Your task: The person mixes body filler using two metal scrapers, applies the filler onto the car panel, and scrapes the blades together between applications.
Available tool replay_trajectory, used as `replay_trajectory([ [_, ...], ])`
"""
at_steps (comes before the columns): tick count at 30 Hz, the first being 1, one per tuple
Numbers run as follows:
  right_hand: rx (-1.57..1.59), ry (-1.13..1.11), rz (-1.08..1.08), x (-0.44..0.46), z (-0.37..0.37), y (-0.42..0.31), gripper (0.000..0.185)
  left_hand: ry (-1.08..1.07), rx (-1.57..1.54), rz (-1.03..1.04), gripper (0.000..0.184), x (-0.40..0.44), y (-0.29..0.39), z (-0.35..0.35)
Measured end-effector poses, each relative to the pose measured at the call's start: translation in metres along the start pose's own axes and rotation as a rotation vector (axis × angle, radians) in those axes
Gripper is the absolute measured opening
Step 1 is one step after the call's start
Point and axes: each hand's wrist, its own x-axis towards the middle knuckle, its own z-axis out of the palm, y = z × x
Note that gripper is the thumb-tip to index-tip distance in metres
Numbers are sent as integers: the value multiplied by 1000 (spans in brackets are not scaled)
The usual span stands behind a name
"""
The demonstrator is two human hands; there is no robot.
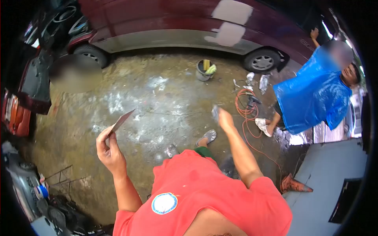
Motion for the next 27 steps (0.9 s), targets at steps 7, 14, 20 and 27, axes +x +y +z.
replay_trajectory([
  [7,374,61,955,-212,48,200,29,77,48,-228,44,5,-2,-15],
  [14,1390,427,890,-144,10,86,52,-485,25,-321,23,-6,-55,85],
  [20,2083,112,300,-87,-88,-67,11,-1147,-231,-418,65,-52,9,200],
  [27,2118,-46,325,-67,-106,-94,6,-1243,-548,-394,59,-75,20,284],
])
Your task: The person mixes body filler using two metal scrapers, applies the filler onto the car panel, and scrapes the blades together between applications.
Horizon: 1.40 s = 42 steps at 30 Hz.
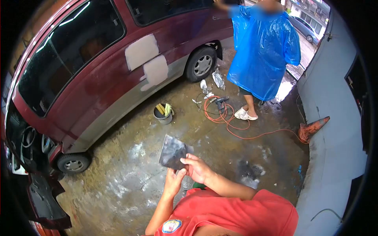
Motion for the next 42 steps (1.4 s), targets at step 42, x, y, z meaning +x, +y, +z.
replay_trajectory([
  [42,-1684,-268,-1289,-34,3,-128,70,-480,-13,-121,43,170,-18,53],
])
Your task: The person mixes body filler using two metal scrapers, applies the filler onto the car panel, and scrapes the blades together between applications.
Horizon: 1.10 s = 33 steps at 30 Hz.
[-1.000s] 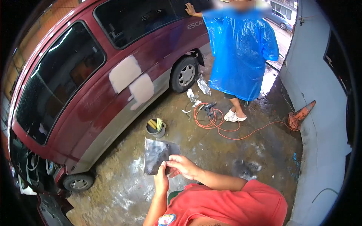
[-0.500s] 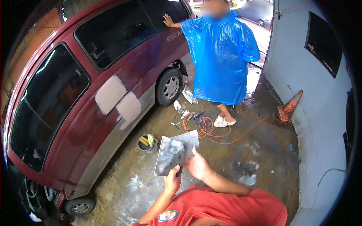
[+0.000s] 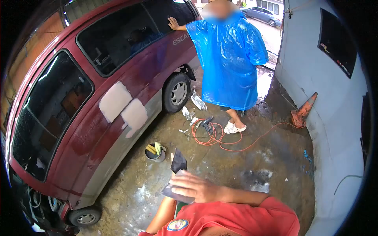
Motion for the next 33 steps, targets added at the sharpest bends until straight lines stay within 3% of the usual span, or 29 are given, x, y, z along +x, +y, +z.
replay_trajectory([
  [1,9,14,28,0,3,-1,69,23,-13,-30,38,2,1,2],
  [3,81,80,153,-6,10,13,67,108,317,125,31,3,4,8],
  [4,142,131,246,-11,12,33,66,169,483,191,28,3,38,25],
  [5,203,175,340,-14,10,42,65,188,422,154,30,-1,43,30],
  [6,97,149,281,-16,13,38,64,205,359,120,31,0,44,33],
  [8,-113,108,168,-14,18,16,63,8,765,390,34,-8,13,2],
  [10,-16,53,54,-6,12,-4,62,63,72,141,38,-1,-37,-23],
  [12,-68,149,118,-12,30,33,60,145,688,313,42,-15,22,3],
  [13,-22,170,260,-9,26,45,63,219,258,58,52,-16,43,19],
  [14,-62,184,293,-8,27,54,63,233,319,60,45,-20,47,19],
  [16,-1,186,252,-10,40,41,61,287,143,63,43,-25,49,20],
  [17,25,188,55,-8,51,33,61,93,628,215,38,-20,22,-18],
  [18,38,58,-45,5,31,2,59,137,413,186,35,-19,-4,-35],
  [19,-28,75,-54,7,36,6,59,186,194,170,32,-18,-30,-52],
  [20,-92,89,-57,6,43,12,59,56,1031,311,32,-31,-10,-46],
  [21,-83,147,95,4,46,31,58,264,477,231,33,-31,55,4],
  [22,-82,202,241,8,40,47,58,269,392,-27,34,-35,53,2],
  [23,-88,191,343,9,33,52,55,290,367,66,39,-36,52,7],
  [24,-49,175,217,9,38,43,54,310,344,161,45,-37,54,11],
  [25,-10,160,88,10,45,27,53,153,660,225,47,-37,49,-6],
  [26,29,144,-40,12,45,11,52,135,752,276,46,-38,44,-15],
  [27,1,65,-70,22,30,-17,49,178,687,259,45,-35,50,-13],
  [29,-15,217,144,18,48,16,50,312,338,173,43,-42,63,6],
  [31,58,280,417,25,34,31,54,254,346,260,44,-37,61,9],
  [33,44,274,210,21,46,12,55,273,486,210,51,-41,63,2],
])
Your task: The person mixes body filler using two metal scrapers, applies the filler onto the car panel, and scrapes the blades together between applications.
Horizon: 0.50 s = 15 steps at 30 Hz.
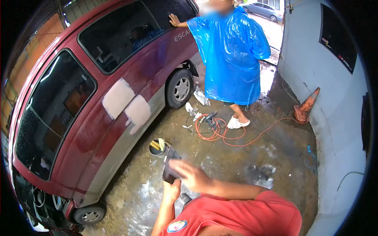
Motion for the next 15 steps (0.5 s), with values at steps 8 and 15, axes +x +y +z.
replay_trajectory([
  [8,82,15,127,6,0,2,57,102,-179,42,52,-5,20,7],
  [15,87,125,298,23,-10,10,40,70,-321,17,76,-10,16,18],
])
